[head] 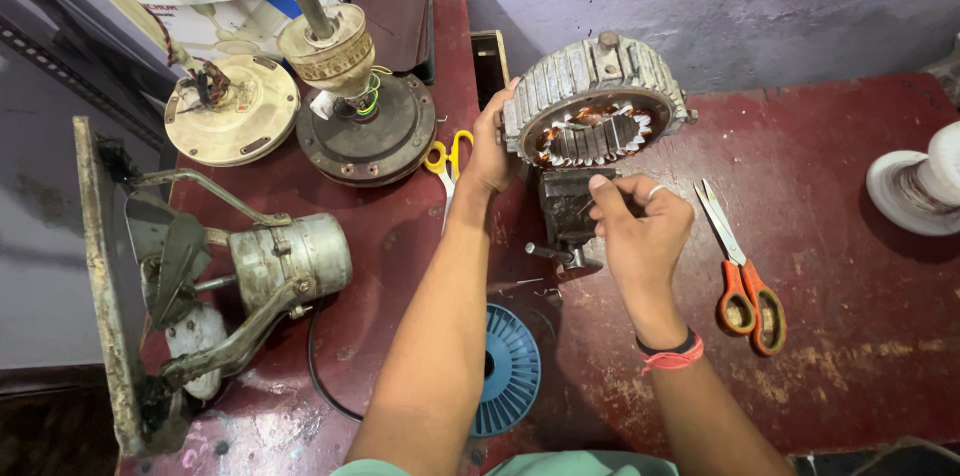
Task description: The person uses a screwdriver to adjust copper windings inside a motor stator held in a bench vise. They repeatedly probe and reposition the windings, occasionally rotating the stator to access different slots.
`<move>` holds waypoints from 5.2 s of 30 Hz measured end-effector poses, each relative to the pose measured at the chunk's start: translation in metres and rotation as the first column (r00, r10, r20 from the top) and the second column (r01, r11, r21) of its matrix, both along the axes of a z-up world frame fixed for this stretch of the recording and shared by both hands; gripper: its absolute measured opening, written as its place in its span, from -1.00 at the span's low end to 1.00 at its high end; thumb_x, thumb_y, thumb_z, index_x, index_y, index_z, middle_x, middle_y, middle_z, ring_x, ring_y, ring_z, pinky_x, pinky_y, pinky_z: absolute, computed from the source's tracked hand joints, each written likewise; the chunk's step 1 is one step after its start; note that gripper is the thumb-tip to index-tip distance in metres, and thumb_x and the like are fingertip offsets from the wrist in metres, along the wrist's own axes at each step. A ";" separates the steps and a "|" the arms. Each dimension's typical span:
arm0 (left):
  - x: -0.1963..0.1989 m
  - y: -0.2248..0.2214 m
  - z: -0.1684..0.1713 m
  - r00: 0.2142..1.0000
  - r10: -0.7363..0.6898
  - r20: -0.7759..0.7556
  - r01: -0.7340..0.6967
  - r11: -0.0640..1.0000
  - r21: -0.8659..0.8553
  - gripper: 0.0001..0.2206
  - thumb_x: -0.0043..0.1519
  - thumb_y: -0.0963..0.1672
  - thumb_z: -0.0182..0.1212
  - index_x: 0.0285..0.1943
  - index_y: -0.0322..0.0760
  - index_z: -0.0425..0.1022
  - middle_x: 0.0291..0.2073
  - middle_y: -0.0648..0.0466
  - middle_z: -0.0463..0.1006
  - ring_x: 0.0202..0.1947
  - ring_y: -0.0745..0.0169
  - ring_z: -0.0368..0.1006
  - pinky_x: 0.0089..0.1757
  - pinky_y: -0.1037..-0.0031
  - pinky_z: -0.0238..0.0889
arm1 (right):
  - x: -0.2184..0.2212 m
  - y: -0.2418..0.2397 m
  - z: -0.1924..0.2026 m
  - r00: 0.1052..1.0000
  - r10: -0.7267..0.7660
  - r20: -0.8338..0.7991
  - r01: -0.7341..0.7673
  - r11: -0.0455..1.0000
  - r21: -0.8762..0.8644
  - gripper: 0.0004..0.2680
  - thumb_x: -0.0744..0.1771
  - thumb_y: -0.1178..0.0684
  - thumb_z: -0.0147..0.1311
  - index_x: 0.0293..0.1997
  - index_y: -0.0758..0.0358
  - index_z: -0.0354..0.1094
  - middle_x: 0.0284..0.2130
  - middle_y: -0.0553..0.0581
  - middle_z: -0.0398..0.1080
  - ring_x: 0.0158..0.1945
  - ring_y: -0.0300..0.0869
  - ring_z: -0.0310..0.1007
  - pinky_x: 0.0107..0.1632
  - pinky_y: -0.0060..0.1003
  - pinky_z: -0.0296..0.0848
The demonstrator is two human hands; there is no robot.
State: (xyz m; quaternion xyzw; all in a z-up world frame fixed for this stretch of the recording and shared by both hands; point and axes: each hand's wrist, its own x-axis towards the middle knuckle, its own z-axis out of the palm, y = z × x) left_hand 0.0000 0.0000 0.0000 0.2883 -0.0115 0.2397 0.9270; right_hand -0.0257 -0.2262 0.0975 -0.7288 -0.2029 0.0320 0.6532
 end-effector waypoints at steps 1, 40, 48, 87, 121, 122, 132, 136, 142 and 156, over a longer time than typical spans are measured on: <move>-0.001 0.000 0.001 1.000 0.001 -0.007 -0.001 1.000 0.007 -0.66 0.39 0.01 0.03 0.10 -0.29 0.55 -0.06 0.05 0.61 -0.03 0.22 0.47 0.07 0.36 0.29 | -0.001 -0.002 -0.001 1.000 -0.002 0.012 0.002 1.000 -0.005 -0.85 0.33 0.12 0.24 -0.37 0.43 0.48 -0.60 0.06 0.45 -0.59 -0.39 0.35 -0.50 -0.50 0.27; -0.006 -0.004 0.006 0.992 -0.040 0.123 0.034 0.998 0.052 -0.65 0.44 -0.04 -0.08 0.28 -0.32 0.42 0.08 0.01 0.56 0.08 0.17 0.46 0.13 0.30 0.30 | 0.113 0.012 -0.029 0.720 0.694 -0.001 -0.597 0.621 0.507 -0.42 0.18 0.34 0.35 0.36 0.37 0.21 0.18 0.12 0.39 0.30 -0.11 0.38 0.43 -0.16 0.34; 0.004 0.000 -0.023 0.991 0.016 0.131 -0.012 0.999 -0.030 -0.60 0.43 -0.06 -0.10 0.30 -0.42 0.45 0.09 -0.04 0.58 0.08 0.17 0.48 0.17 0.34 0.30 | 0.154 0.013 -0.067 0.701 0.712 -0.045 -0.621 0.640 0.452 -0.42 0.13 0.35 0.39 0.28 0.32 0.26 0.10 0.07 0.41 0.20 -0.19 0.43 0.29 -0.23 0.45; -0.020 -0.046 0.015 0.993 0.077 0.087 -0.098 0.957 0.275 -0.51 0.38 0.00 -0.28 0.13 -0.52 0.43 -0.12 -0.36 0.59 -0.10 -0.25 0.55 0.05 0.05 0.37 | 0.126 -0.004 -0.067 0.594 0.768 0.240 -0.778 0.471 0.416 -0.59 0.21 0.33 0.28 0.18 0.43 0.31 0.02 0.18 0.50 0.08 -0.12 0.53 0.23 -0.20 0.49; -0.110 -0.138 0.086 0.335 0.276 0.901 -0.611 -0.665 0.431 -0.89 0.06 -0.17 0.17 -0.32 -0.24 0.58 -0.47 0.04 0.53 -0.44 0.09 0.49 -0.32 0.32 0.37 | 0.056 -0.065 -0.002 0.706 0.704 0.079 -0.433 0.517 -0.738 -0.89 0.22 0.18 0.21 -0.43 0.49 0.51 -0.57 0.25 0.55 -0.50 -0.10 0.60 -0.42 -0.27 0.56; -0.110 -0.142 0.087 0.416 0.254 0.873 -0.587 -0.658 0.471 -0.87 0.07 -0.17 0.18 -0.26 -0.22 0.62 -0.42 0.06 0.57 -0.42 0.12 0.53 -0.30 0.34 0.40 | 0.055 -0.066 -0.002 0.712 0.698 0.071 -0.437 0.520 -0.734 -0.89 0.22 0.18 0.21 -0.43 0.49 0.50 -0.57 0.26 0.55 -0.50 -0.09 0.60 -0.42 -0.26 0.56; -0.100 -0.147 0.085 0.755 0.223 0.616 -0.281 -0.740 0.611 -0.81 -0.05 -0.15 0.29 -0.30 -0.14 0.74 -0.36 0.04 0.64 -0.32 -0.03 0.56 -0.24 0.25 0.42 | 0.056 -0.074 0.007 0.733 0.677 0.063 -0.454 0.557 -0.696 -0.88 0.23 0.18 0.21 -0.42 0.50 0.50 -0.53 0.27 0.57 -0.47 -0.09 0.62 -0.38 -0.26 0.59; -0.095 -0.143 0.083 0.763 0.203 0.614 -0.294 -0.736 0.610 -0.86 -0.07 -0.12 0.35 -0.38 -0.17 0.72 -0.35 0.06 0.65 -0.32 -0.03 0.56 -0.25 0.25 0.41 | 0.056 -0.079 0.012 0.750 0.652 0.108 -0.442 0.616 -0.652 -0.91 0.23 0.18 0.19 -0.40 0.45 0.49 -0.53 0.24 0.57 -0.46 -0.10 0.62 -0.37 -0.26 0.57; -0.096 -0.143 0.081 0.774 0.242 0.585 -0.228 -0.755 0.615 -0.82 -0.02 -0.05 0.46 -0.38 -0.20 0.71 -0.38 0.03 0.64 -0.32 -0.05 0.55 -0.25 0.20 0.37 | 0.057 -0.086 0.020 0.708 0.648 0.282 -0.401 0.697 -0.595 -0.92 0.22 0.20 0.19 -0.35 0.43 0.52 -0.53 0.23 0.52 -0.47 -0.16 0.52 -0.36 -0.29 0.51; -0.093 -0.142 0.081 0.751 0.285 0.595 -0.236 -0.726 0.646 -0.89 0.04 -0.10 0.40 -0.36 -0.20 0.72 -0.37 0.01 0.66 -0.27 -0.05 0.56 -0.19 0.21 0.38 | 0.066 -0.114 0.039 0.747 0.614 0.256 -0.430 0.739 -0.518 -0.90 0.28 0.27 0.11 -0.21 0.49 0.48 -0.45 0.25 0.55 -0.39 -0.12 0.61 -0.27 -0.27 0.61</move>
